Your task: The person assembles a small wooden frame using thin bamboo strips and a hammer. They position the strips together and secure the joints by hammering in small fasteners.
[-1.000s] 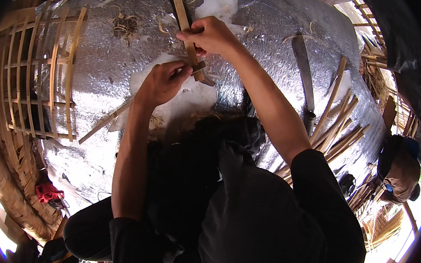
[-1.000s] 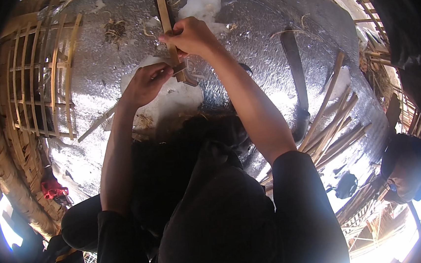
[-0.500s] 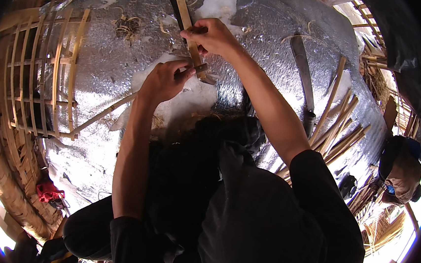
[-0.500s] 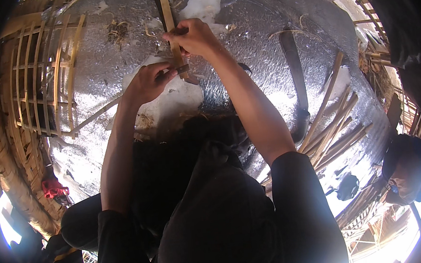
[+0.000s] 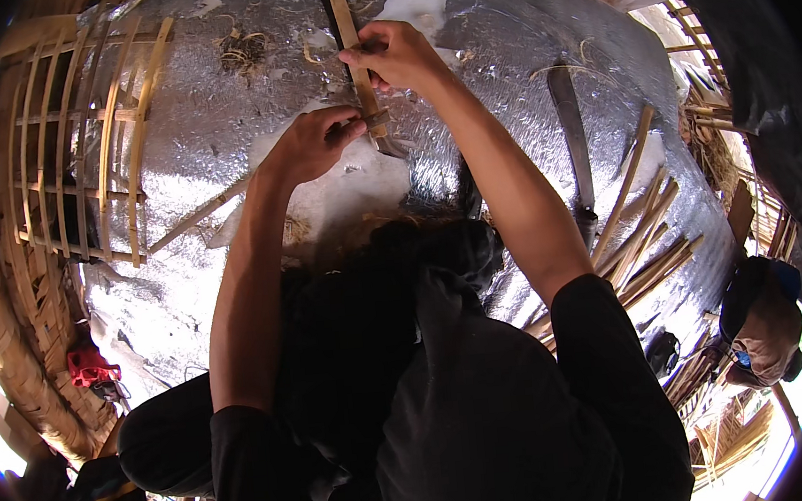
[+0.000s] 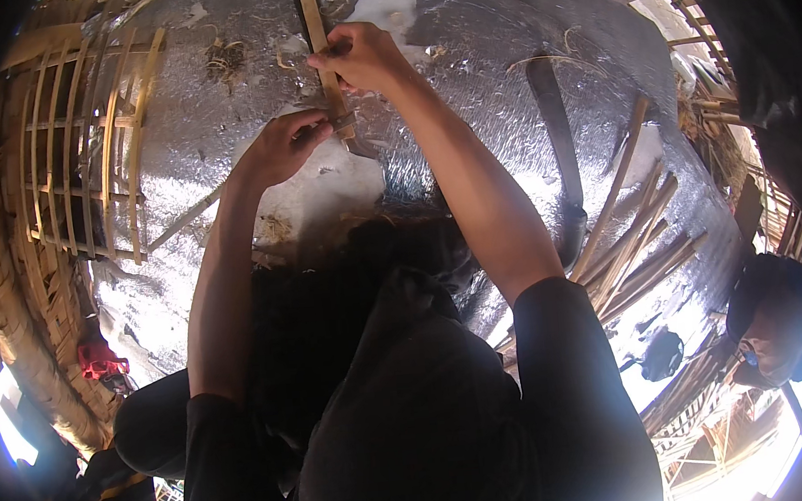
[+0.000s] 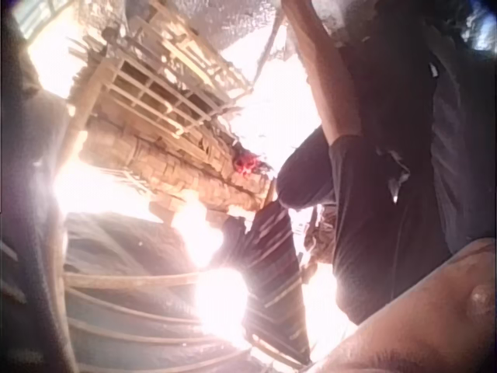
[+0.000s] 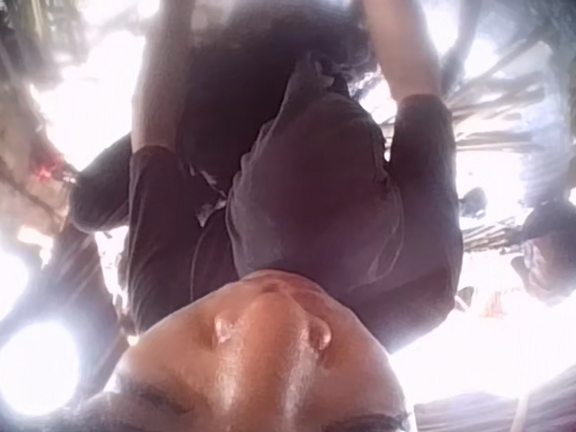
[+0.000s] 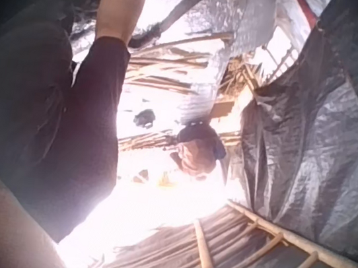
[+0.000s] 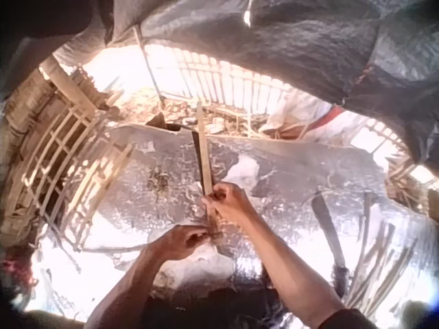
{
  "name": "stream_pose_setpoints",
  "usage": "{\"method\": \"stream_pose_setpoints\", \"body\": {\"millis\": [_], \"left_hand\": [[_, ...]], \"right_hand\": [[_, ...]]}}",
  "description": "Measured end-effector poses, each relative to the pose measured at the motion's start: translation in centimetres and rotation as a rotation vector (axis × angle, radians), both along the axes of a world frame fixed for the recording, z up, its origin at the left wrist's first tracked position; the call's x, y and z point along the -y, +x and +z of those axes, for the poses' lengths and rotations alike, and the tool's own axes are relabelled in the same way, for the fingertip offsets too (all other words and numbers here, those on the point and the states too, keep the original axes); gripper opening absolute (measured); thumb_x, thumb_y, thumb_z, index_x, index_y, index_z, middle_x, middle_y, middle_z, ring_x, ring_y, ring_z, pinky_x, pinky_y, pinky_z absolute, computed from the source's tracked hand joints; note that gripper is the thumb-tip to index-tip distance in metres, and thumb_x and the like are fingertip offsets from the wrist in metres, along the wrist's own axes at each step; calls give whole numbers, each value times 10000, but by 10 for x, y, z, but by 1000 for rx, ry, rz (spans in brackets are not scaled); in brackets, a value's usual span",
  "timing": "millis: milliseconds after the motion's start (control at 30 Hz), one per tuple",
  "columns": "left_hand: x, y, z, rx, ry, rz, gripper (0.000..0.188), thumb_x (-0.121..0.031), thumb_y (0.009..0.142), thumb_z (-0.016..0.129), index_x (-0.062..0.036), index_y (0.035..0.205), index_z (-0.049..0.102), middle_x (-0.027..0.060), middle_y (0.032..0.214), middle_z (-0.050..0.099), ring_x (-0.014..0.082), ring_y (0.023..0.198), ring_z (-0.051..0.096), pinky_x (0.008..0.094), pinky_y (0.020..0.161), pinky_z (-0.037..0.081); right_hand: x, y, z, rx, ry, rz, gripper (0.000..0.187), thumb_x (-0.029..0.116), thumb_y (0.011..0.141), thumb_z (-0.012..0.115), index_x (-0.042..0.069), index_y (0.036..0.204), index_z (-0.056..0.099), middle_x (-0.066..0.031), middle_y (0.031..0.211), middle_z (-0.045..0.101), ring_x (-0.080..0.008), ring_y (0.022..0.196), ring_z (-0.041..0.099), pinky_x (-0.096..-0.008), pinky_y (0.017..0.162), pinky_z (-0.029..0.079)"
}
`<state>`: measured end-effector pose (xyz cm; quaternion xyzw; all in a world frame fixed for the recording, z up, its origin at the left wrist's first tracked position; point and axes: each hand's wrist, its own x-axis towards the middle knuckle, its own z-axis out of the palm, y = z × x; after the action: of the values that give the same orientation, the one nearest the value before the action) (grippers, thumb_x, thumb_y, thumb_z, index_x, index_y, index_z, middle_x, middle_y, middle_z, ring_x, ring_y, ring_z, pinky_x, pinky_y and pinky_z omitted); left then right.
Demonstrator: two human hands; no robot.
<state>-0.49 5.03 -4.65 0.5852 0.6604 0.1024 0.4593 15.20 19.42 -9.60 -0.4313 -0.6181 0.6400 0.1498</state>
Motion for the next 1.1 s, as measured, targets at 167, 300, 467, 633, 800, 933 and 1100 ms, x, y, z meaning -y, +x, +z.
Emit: {"method": "stream_pose_setpoints", "body": {"millis": [167,300,467,633,800,933,1100], "left_hand": [[3,-2,-2,41,17,-20,347,-324,1040,636,-49,1244,684,175,1059,733,292,917,717,417,807,535],[1,1,4,33,-25,-26,339,-312,1038,638,-41,1239,676,184,1033,736,300,893,718,420,779,527],[8,8,7,-13,64,0,325,-291,1043,624,-38,1244,663,205,1013,733,327,864,716,417,770,530],[18,6,-2,11,110,29,323,-284,1046,616,-43,1258,654,208,1001,732,344,868,720,423,766,532],[21,6,-5,38,190,77,226,-266,1020,644,-98,1164,690,178,866,717,367,778,703,446,690,518],[11,8,4,24,198,-4,220,-265,1012,654,-91,1135,709,163,851,722,361,753,703,442,682,522],[10,9,0,8,244,4,208,-260,1002,667,-90,1107,725,153,852,734,355,741,711,440,680,531]], "right_hand": [[-6,0,-2,-40,-60,22,350,275,933,801,-13,1107,702,-57,822,734,-103,564,635,-265,497,524],[-8,-3,-2,-20,-53,25,316,251,936,798,-13,1090,716,-56,839,733,-100,578,639,-261,500,524],[-9,-4,-3,-5,-74,9,315,244,891,823,-21,1044,749,-89,842,763,-141,604,706,-279,568,612],[-5,-3,0,13,-92,-29,304,247,897,819,-21,1023,752,-81,834,761,-146,616,714,-278,563,608],[-7,-2,-5,2,-120,-24,323,290,909,823,-2,1025,749,-48,795,721,-113,625,681,-266,546,572],[-6,-1,-5,6,-124,-7,354,311,908,831,0,1049,739,-34,791,707,-97,626,664,-256,538,555],[-2,-2,1,26,-96,-14,375,313,905,834,-11,1063,730,-37,810,708,-98,624,663,-251,542,552]]}}
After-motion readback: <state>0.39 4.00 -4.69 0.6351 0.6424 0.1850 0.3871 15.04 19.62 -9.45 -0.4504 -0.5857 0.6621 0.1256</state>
